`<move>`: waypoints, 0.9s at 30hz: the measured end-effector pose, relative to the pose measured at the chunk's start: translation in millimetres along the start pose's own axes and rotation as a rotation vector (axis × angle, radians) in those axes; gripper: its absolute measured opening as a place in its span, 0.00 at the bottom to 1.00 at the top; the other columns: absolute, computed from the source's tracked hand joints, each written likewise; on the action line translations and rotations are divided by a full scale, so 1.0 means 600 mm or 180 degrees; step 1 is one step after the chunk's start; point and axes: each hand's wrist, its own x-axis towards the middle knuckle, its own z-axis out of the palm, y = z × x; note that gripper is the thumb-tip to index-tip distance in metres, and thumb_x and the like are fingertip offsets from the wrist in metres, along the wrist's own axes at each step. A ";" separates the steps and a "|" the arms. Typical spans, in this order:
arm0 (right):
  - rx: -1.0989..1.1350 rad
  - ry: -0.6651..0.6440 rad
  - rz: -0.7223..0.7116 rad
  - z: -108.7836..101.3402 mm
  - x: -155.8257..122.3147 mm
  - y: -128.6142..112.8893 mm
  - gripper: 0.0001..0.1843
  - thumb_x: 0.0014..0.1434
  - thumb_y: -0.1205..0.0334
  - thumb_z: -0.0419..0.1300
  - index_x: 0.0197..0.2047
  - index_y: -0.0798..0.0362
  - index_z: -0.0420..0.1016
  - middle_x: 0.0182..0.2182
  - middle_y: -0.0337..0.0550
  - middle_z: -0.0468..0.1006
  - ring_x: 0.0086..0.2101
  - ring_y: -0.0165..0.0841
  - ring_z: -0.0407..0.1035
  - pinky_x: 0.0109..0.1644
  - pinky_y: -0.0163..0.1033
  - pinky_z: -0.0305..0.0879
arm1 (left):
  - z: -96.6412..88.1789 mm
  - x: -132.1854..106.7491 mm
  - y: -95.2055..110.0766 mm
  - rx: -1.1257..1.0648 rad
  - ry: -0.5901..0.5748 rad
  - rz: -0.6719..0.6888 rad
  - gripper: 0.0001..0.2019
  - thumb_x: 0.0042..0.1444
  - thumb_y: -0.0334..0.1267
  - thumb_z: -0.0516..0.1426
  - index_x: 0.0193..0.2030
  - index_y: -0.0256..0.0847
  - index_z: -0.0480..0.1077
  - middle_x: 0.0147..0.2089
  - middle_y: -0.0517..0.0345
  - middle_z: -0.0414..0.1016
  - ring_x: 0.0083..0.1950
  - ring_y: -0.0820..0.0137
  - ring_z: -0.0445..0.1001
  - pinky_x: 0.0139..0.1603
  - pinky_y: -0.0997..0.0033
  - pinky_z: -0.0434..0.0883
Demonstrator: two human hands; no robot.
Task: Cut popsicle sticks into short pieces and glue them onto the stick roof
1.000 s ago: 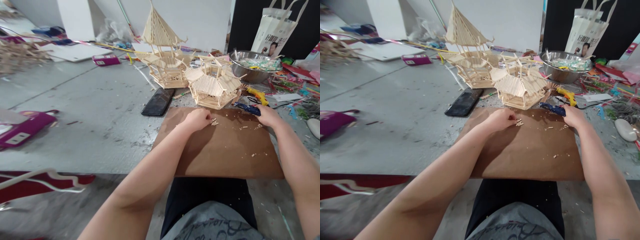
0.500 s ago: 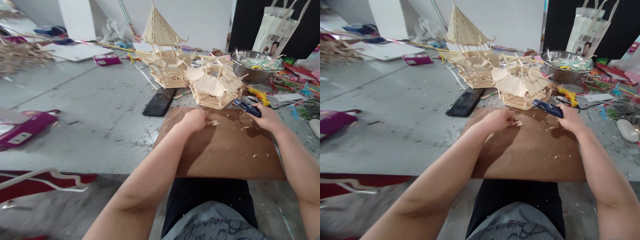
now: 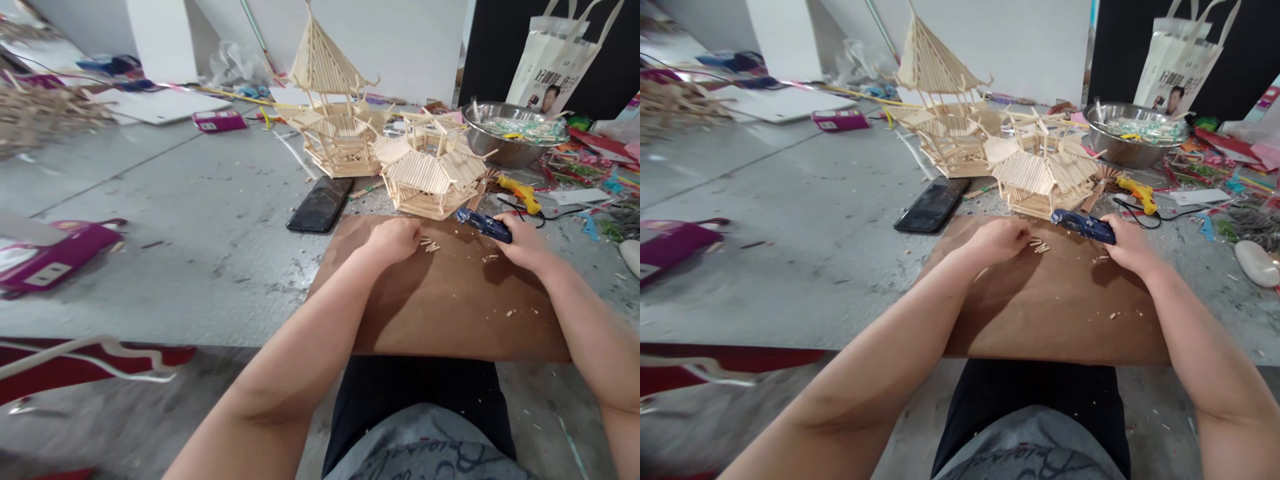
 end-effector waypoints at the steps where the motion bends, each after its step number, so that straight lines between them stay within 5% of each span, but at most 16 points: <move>1: 0.0010 0.0014 -0.0008 0.002 0.000 0.000 0.18 0.48 0.66 0.57 0.45 0.51 0.68 0.34 0.47 0.79 0.33 0.41 0.73 0.33 0.39 0.62 | 0.001 0.001 0.002 -0.0039 0.0048 -0.0034 0.11 0.56 0.39 0.47 0.36 0.41 0.69 0.39 0.51 0.75 0.41 0.62 0.73 0.37 0.67 0.66; 4: 0.0037 0.0003 -0.0061 0.007 -0.001 0.003 0.19 0.47 0.68 0.56 0.45 0.50 0.68 0.36 0.47 0.79 0.35 0.41 0.73 0.35 0.40 0.62 | 0.005 0.004 0.007 -0.0115 0.0075 0.0038 0.14 0.57 0.46 0.49 0.37 0.40 0.69 0.40 0.50 0.75 0.42 0.61 0.72 0.38 0.66 0.66; 17: 0.0253 -0.0060 -0.0148 0.011 -0.005 -0.015 0.20 0.46 0.69 0.57 0.45 0.51 0.67 0.37 0.47 0.78 0.37 0.42 0.73 0.38 0.42 0.65 | 0.014 0.009 0.008 -0.0312 -0.0045 -0.0026 0.08 0.53 0.42 0.53 0.31 0.40 0.69 0.34 0.53 0.74 0.36 0.64 0.71 0.31 0.70 0.61; 24: 0.0650 -0.0104 -0.0125 0.009 -0.009 -0.029 0.17 0.48 0.68 0.57 0.43 0.51 0.67 0.37 0.46 0.78 0.36 0.39 0.72 0.38 0.40 0.64 | 0.013 0.006 0.019 -0.0923 0.0707 0.0006 0.05 0.52 0.32 0.52 0.31 0.37 0.69 0.30 0.55 0.74 0.32 0.71 0.69 0.31 0.73 0.61; 27: 0.0949 -0.0191 -0.0281 0.005 -0.015 -0.049 0.15 0.49 0.68 0.56 0.42 0.51 0.67 0.36 0.44 0.78 0.35 0.37 0.72 0.37 0.39 0.64 | 0.010 -0.008 0.039 -0.1501 0.0746 0.0298 0.06 0.50 0.27 0.51 0.28 0.36 0.68 0.27 0.59 0.73 0.29 0.75 0.69 0.31 0.77 0.62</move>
